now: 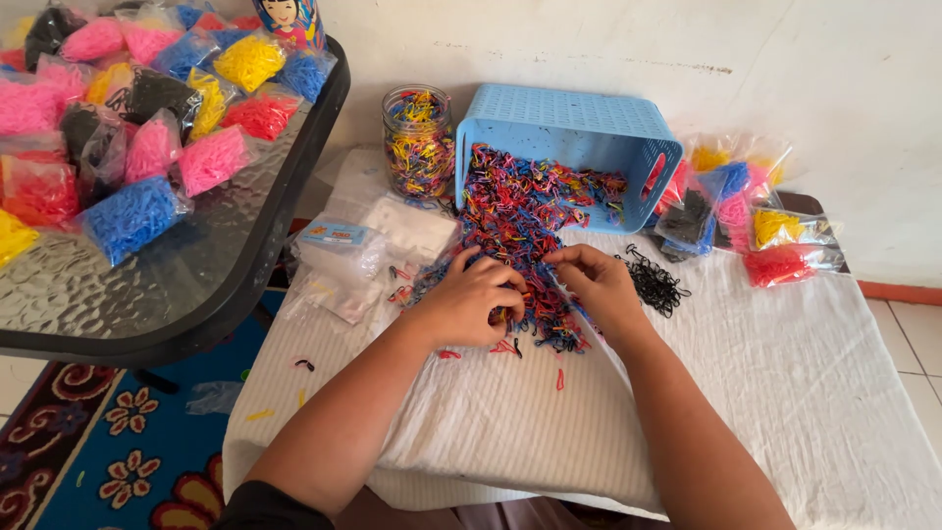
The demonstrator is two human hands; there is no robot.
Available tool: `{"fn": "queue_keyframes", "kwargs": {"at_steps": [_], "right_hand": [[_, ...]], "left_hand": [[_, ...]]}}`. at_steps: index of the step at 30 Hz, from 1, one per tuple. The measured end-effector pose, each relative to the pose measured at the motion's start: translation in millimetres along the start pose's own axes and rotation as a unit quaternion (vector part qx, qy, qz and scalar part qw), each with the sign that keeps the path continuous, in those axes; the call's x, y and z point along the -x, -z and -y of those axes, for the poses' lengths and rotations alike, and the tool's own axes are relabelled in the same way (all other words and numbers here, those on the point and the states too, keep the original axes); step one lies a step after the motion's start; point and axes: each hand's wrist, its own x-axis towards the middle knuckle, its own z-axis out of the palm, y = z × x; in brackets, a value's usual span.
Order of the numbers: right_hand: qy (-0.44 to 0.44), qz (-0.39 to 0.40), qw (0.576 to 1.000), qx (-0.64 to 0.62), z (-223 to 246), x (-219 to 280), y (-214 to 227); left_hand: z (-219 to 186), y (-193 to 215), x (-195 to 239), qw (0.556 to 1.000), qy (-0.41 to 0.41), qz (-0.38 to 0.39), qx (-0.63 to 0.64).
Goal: The person sits on the floor and sorts a large pile of mixed-color rubber bands on a white cloth-covered table. They pick up individual bands from the pile and place them into a separate pile of black rubber bands to their right.
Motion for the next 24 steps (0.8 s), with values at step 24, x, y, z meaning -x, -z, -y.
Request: {"fn": "queue_keyframes", "kwargs": {"at_steps": [24], "right_hand": [[-0.046, 0.077, 0.995, -0.037, 19.1, 12.6, -14.5]], "left_hand": [[29.9, -32.9, -16.1, 0.976, 0.069, -0.192, 0.077]]}}
